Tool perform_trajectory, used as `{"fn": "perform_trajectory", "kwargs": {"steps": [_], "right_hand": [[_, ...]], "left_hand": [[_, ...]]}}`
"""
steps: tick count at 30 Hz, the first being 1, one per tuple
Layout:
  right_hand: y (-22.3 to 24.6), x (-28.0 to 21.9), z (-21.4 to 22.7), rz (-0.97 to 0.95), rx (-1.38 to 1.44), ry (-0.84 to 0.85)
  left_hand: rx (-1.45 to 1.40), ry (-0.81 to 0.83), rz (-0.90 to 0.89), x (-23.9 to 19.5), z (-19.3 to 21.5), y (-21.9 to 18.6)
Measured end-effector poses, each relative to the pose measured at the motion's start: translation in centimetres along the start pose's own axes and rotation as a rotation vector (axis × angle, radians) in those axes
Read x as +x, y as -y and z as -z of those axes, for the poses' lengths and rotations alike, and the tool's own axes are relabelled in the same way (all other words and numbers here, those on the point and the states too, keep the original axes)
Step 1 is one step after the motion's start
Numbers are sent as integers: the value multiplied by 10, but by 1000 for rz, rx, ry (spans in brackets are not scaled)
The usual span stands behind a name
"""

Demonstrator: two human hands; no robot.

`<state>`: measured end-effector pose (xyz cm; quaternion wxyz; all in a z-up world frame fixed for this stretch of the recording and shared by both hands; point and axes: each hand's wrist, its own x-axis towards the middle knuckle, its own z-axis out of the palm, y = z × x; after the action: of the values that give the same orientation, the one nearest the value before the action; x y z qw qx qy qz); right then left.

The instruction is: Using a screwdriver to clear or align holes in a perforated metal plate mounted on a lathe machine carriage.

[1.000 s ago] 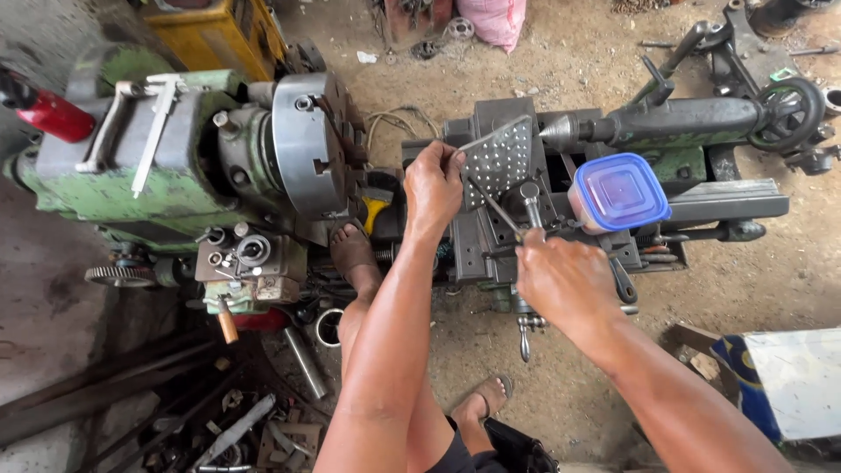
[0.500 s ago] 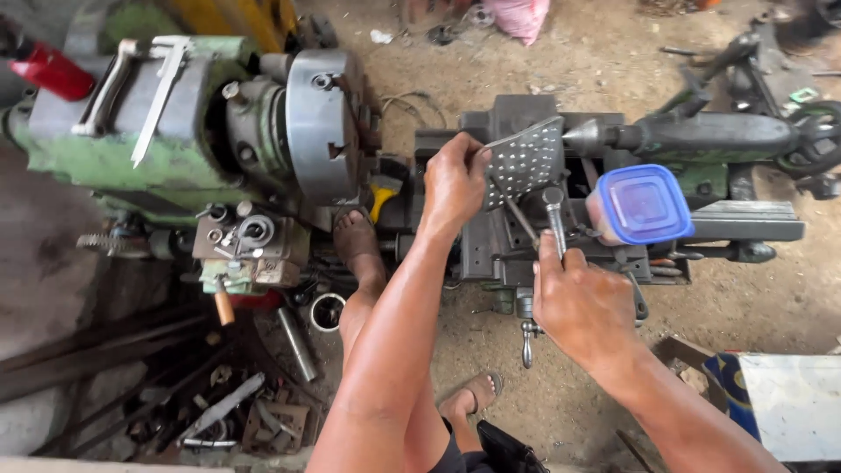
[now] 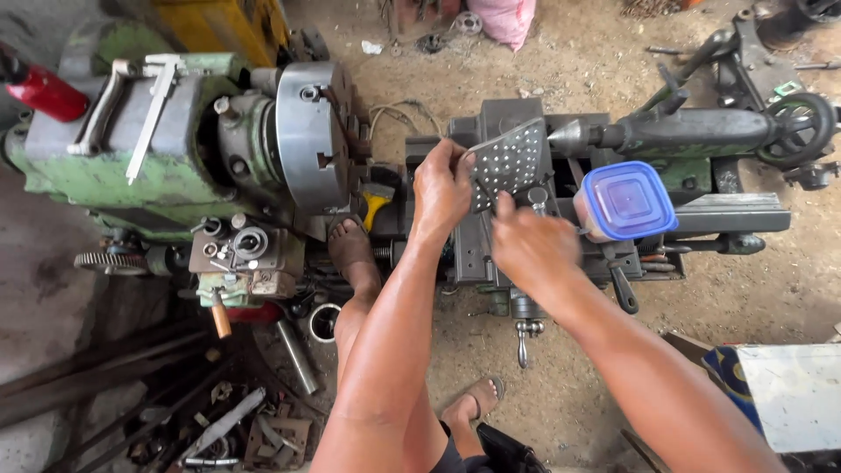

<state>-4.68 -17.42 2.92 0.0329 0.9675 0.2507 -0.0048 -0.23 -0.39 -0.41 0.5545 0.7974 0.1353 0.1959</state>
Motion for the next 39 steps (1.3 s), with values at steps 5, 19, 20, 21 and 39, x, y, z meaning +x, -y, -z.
{"fn": "perform_trajectory", "kwargs": {"steps": [5, 19, 20, 21, 39], "right_hand": [[6, -19, 25, -17, 27, 139], [-1, 2, 34, -58, 81, 196], [-6, -4, 25, -102, 40, 203], [-4, 17, 12, -100, 42, 210], [-1, -33, 21, -167, 90, 112]], "left_hand": [[-3, -1, 15, 0, 2, 1], [-47, -3, 39, 4, -3, 11], [-43, 12, 20, 1, -4, 10], [-40, 13, 27, 0, -1, 9], [35, -37, 5, 2, -5, 0]]}}
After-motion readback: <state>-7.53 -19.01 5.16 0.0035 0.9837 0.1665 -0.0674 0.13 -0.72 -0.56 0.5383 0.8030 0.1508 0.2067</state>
